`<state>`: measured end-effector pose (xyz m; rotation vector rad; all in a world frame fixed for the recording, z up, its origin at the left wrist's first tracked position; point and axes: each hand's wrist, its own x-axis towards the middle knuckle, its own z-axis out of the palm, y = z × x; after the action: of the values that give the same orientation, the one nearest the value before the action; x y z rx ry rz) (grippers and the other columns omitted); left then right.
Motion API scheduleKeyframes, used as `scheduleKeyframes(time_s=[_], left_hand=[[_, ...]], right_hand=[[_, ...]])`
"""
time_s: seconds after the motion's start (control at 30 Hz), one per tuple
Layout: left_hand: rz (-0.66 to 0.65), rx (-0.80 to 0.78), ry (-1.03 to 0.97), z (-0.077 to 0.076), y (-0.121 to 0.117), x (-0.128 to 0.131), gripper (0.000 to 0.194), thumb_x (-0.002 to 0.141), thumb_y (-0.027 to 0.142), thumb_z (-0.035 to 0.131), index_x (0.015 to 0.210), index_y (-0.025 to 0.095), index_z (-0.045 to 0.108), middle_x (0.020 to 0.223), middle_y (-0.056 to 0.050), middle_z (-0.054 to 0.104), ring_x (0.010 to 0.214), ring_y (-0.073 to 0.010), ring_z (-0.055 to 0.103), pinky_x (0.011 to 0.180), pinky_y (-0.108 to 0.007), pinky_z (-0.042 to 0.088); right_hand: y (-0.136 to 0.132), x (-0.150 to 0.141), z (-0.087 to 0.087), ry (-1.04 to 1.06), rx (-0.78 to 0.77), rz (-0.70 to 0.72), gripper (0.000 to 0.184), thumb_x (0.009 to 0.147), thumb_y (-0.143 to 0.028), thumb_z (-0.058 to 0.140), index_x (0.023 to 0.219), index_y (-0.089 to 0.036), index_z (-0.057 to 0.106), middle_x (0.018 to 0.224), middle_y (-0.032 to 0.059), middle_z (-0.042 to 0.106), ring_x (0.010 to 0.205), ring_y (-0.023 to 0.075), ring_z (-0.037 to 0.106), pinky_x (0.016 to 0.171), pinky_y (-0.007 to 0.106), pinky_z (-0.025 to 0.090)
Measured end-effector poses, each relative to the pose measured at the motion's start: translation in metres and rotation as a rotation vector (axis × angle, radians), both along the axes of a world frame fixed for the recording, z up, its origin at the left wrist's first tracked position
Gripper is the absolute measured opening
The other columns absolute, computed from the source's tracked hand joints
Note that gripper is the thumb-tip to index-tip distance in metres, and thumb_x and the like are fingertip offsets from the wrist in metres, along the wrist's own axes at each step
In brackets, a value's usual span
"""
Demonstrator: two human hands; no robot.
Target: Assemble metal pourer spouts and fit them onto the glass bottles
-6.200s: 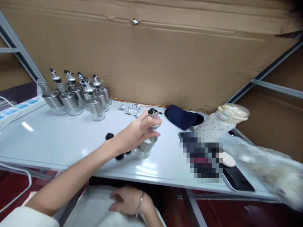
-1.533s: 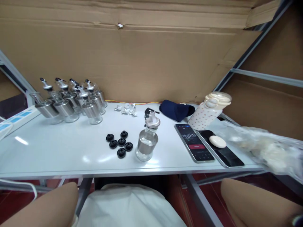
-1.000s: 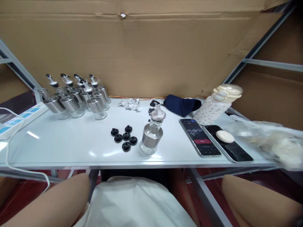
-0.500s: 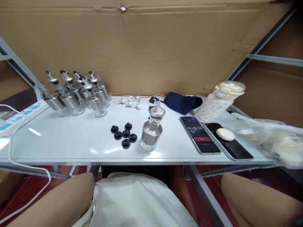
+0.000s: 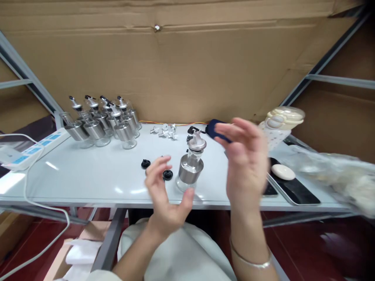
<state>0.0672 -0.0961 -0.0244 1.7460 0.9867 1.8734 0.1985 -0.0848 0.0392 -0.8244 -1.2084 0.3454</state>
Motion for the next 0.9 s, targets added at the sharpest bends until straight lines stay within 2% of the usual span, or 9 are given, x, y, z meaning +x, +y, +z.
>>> scheduleKeyframes(time_s=[0.1, 0.17, 0.3, 0.43, 0.53, 0.67, 0.77, 0.9], left_hand=[[-0.133, -0.068, 0.041, -0.011, 0.018, 0.011, 0.084, 0.073, 0.04, 0.077, 0.14, 0.029, 0.028, 0.146, -0.013, 0.038, 0.136, -0.0289, 0.038, 0.109, -0.047, 0.037], [-0.248, -0.177, 0.061, -0.018, 0.027, 0.016, 0.092, 0.069, 0.039, 0.08, 0.141, 0.027, 0.024, 0.148, -0.015, 0.035, 0.138, -0.0306, 0.036, 0.112, -0.048, 0.033], [-0.37, -0.363, 0.083, -0.027, 0.033, 0.02, 0.085, 0.07, 0.035, 0.078, 0.137, 0.023, 0.027, 0.145, -0.016, 0.04, 0.134, -0.0324, 0.042, 0.109, -0.046, 0.037], [-0.433, -0.425, 0.084, -0.028, 0.032, 0.019, 0.075, 0.079, 0.025, 0.068, 0.138, 0.023, 0.022, 0.148, -0.015, 0.036, 0.136, -0.029, 0.04, 0.111, -0.044, 0.035], [-0.476, -0.431, 0.062, -0.027, 0.031, 0.019, 0.071, 0.081, 0.021, 0.065, 0.137, 0.023, 0.021, 0.149, -0.014, 0.034, 0.137, -0.0265, 0.039, 0.113, -0.041, 0.033], [-0.474, -0.434, 0.058, -0.026, 0.03, 0.02, 0.072, 0.08, 0.021, 0.066, 0.137, 0.022, 0.022, 0.15, -0.014, 0.032, 0.14, -0.0265, 0.034, 0.115, -0.04, 0.029], [-0.462, -0.448, 0.053, -0.027, 0.03, 0.02, 0.074, 0.078, 0.019, 0.068, 0.137, 0.021, 0.022, 0.149, -0.015, 0.035, 0.138, -0.0267, 0.037, 0.114, -0.041, 0.031], [-0.394, -0.489, 0.077, -0.026, 0.031, 0.021, 0.085, 0.067, 0.014, 0.074, 0.135, 0.022, 0.024, 0.145, -0.016, 0.041, 0.13, -0.029, 0.047, 0.107, -0.043, 0.038]], right_hand=[[0.021, -0.006, -0.009, -0.029, -0.173, 0.136, 0.035, 0.085, -0.049, 0.061, 0.109, -0.024, 0.064, 0.11, 0.0059, 0.068, 0.106, 0.023, 0.063, 0.092, 0.039, 0.049], [0.028, -0.009, -0.015, -0.006, -0.234, 0.198, 0.032, 0.087, -0.05, 0.058, 0.098, -0.021, 0.068, 0.1, 0.0061, 0.072, 0.094, 0.022, 0.067, 0.082, 0.035, 0.053], [0.028, -0.009, -0.025, 0.147, -0.246, 0.38, 0.031, 0.089, -0.047, 0.054, 0.093, -0.02, 0.069, 0.084, 0.0042, 0.072, 0.076, 0.0186, 0.068, 0.064, 0.028, 0.052], [0.029, -0.008, -0.031, 0.234, -0.252, 0.552, 0.032, 0.09, -0.046, 0.052, 0.102, -0.021, 0.066, 0.076, 0.0019, 0.069, 0.069, 0.0173, 0.067, 0.062, 0.028, 0.053], [0.03, -0.01, -0.033, 0.259, -0.195, 0.538, 0.028, 0.09, -0.045, 0.054, 0.111, -0.027, 0.058, 0.079, -0.0006, 0.066, 0.067, 0.0166, 0.066, 0.062, 0.029, 0.053], [0.03, -0.014, -0.034, 0.205, -0.2, 0.483, 0.027, 0.09, -0.052, 0.05, 0.099, -0.028, 0.054, 0.074, -0.0014, 0.062, 0.063, 0.0164, 0.065, 0.058, 0.029, 0.053], [0.03, -0.016, -0.035, 0.18, -0.179, 0.437, 0.03, 0.092, -0.056, 0.046, 0.096, -0.027, 0.053, 0.07, -0.0019, 0.059, 0.063, 0.016, 0.064, 0.057, 0.028, 0.052], [0.031, -0.017, -0.039, 0.154, -0.135, 0.388, 0.035, 0.092, -0.06, 0.043, 0.101, -0.027, 0.054, 0.07, -0.0024, 0.06, 0.063, 0.0154, 0.064, 0.06, 0.028, 0.051]])
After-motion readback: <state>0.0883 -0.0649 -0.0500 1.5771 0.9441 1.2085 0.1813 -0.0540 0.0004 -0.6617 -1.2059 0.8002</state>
